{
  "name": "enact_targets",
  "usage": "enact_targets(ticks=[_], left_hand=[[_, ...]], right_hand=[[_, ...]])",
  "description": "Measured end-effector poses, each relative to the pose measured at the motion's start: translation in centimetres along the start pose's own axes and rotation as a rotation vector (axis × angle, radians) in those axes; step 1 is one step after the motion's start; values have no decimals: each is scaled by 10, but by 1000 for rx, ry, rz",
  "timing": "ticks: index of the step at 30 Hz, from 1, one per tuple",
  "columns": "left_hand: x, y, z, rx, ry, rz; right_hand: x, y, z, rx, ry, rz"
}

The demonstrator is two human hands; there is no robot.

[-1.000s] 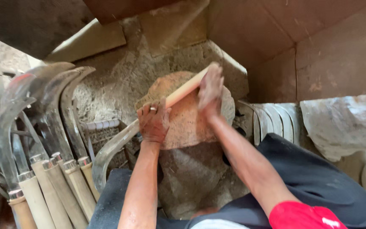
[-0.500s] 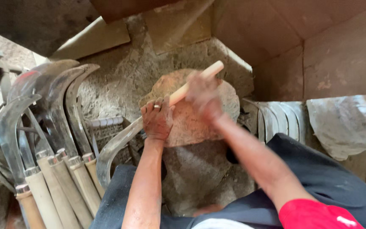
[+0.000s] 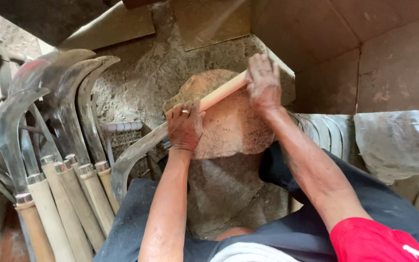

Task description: The person sits on the floor and uses a small knife to carve and smooth the wooden handle of a sickle. They repeatedly rotate the handle and scrape the wood to refine its shape and finish.

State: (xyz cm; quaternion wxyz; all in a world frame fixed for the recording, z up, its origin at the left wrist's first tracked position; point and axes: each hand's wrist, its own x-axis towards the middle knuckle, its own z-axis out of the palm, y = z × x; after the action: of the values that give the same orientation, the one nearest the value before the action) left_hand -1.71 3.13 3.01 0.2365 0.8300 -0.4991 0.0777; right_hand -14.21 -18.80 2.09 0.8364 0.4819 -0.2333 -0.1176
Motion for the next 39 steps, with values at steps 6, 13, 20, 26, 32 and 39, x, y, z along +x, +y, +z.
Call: enact_targets(ticks=[6, 13, 20, 26, 32, 39], left_hand=[[-4, -4, 13, 2, 30, -5], [-6, -4, 11, 1, 0, -17], [-2, 1, -2, -5, 69, 10], [8, -3, -10, -43, -20, -10], [22, -13, -29, -236, -322, -144], [25, -11, -35, -257, -447, -139]], right_hand=[[-20, 30, -48, 2348, 224, -48], [-3, 42, -11, 2155, -55, 117], [-13, 52, -46, 2396, 32, 15], [-7, -6, 19, 2420, -116, 59], [-16, 1, 19, 2427, -135, 34], [-29, 7, 25, 2472, -102, 89]])
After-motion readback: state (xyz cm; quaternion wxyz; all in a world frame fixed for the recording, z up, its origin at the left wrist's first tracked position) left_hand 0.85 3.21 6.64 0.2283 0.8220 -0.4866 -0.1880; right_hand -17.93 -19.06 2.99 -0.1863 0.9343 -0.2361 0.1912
